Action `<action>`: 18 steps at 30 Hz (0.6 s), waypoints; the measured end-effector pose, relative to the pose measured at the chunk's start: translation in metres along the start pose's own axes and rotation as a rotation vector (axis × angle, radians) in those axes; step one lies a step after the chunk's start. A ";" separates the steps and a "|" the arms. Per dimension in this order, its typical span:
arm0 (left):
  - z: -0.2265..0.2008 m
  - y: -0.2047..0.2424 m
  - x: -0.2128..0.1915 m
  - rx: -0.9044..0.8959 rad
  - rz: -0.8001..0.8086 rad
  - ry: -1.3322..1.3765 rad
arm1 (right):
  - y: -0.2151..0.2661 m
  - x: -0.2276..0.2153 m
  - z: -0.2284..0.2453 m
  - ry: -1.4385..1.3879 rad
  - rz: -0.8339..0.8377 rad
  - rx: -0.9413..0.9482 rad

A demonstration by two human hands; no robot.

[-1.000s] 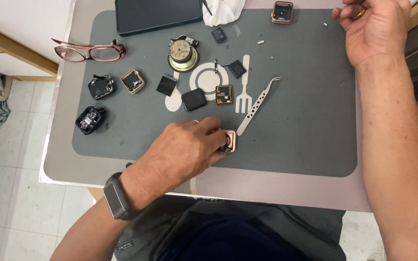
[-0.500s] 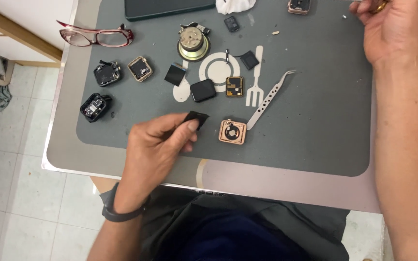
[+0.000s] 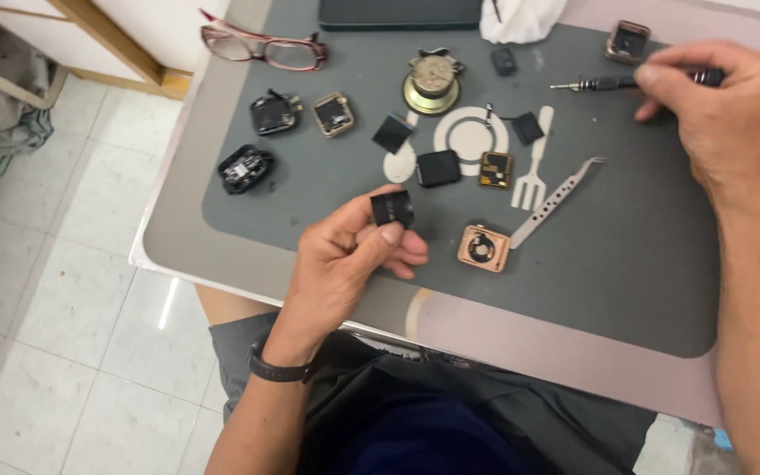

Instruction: The person disassembles a smartwatch using a screwdriver and tweezers, removing the back cover and internal components. They then clean a small black part with a white cloth and reassemble the device by placing the components back into the casing.

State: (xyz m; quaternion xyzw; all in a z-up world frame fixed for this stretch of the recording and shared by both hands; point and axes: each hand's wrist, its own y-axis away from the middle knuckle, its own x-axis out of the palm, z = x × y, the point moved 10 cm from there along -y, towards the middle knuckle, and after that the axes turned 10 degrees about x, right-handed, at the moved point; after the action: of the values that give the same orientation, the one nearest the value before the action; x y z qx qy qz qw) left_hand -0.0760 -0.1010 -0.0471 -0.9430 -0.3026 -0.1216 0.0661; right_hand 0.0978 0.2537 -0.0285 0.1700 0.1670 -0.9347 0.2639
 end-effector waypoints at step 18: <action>-0.028 0.023 -0.004 0.539 -0.128 -0.531 | 0.092 0.083 0.132 0.384 0.244 -0.197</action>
State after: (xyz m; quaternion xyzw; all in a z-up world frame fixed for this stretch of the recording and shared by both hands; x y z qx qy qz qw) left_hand -0.0708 -0.1276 -0.0222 -0.8696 -0.3888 0.2068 0.2232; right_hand 0.0515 0.0906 0.0345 0.3367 0.2828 -0.8257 0.3535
